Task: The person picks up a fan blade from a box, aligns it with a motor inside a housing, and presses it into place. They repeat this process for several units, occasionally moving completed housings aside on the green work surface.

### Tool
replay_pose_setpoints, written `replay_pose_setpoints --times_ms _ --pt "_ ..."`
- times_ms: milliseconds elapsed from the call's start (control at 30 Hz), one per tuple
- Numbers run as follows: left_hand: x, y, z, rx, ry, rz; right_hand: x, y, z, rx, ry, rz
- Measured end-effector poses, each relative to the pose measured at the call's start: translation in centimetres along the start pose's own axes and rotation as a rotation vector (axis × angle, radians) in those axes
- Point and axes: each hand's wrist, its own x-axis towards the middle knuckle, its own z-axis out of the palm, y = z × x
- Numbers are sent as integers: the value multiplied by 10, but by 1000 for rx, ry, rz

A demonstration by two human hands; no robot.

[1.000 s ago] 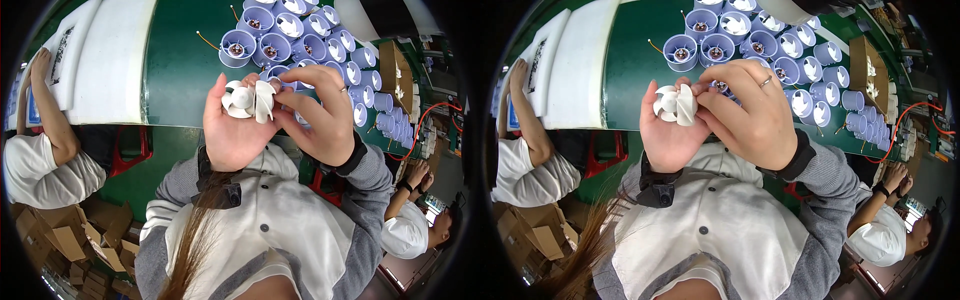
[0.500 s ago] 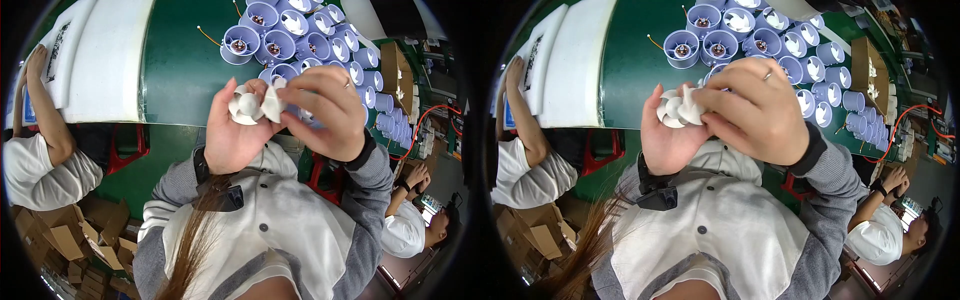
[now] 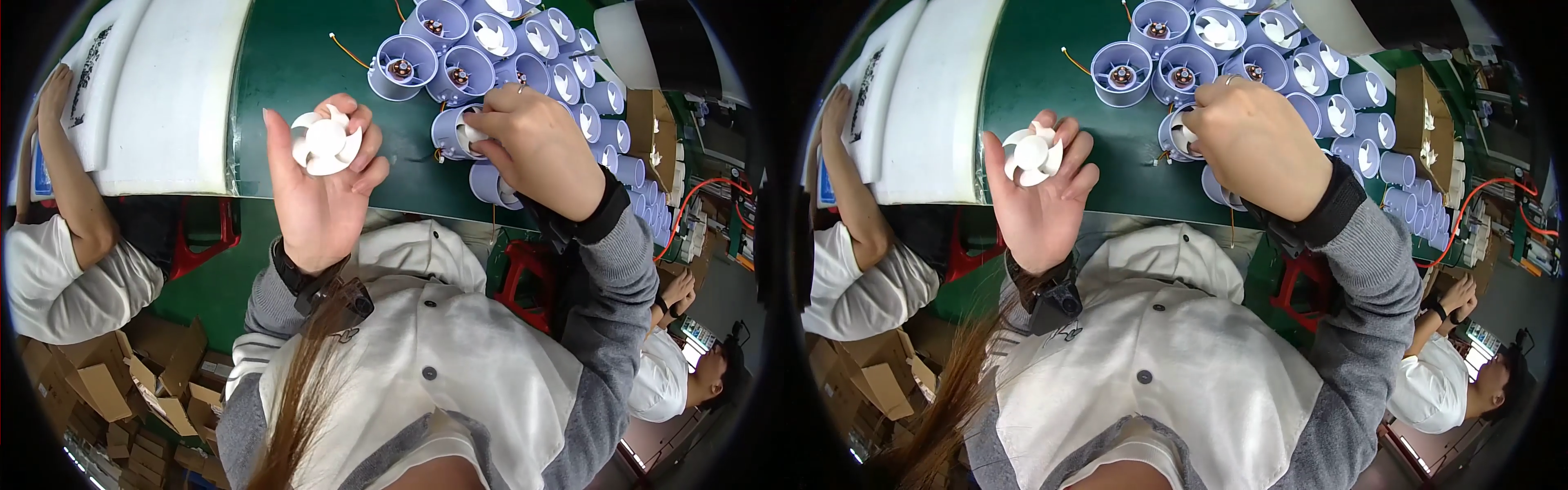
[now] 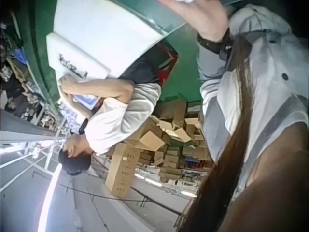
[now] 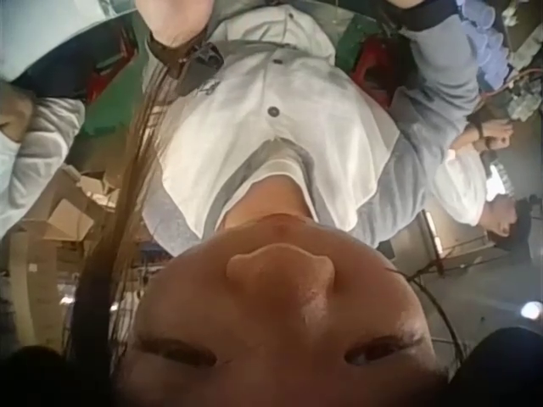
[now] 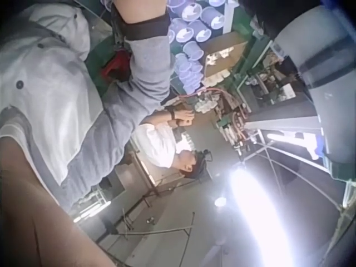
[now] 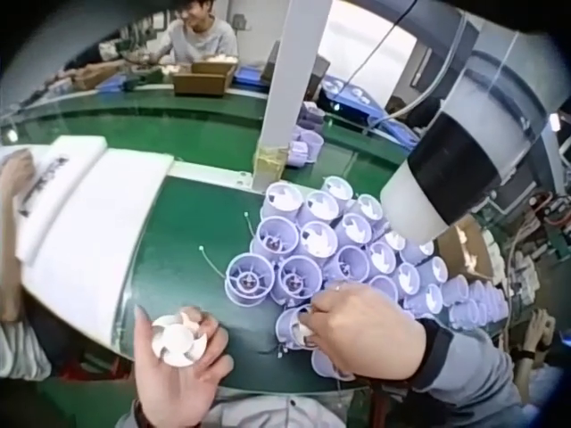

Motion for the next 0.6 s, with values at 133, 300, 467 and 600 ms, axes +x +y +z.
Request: replay_pose_setpoints --times_ms 133,300,467,600 --pt "2 -6 7 115 128 21 0 1 4 -12 -33 2" --pt "-2 -11 17 296 155 81 1 0 7 -6 -28 15" --pt "-1 -8 23 543 151 67 1 0 8 -16 -8 20" --pt "-4 1 17 517 105 21 4 -2 7 0 -36 -3"
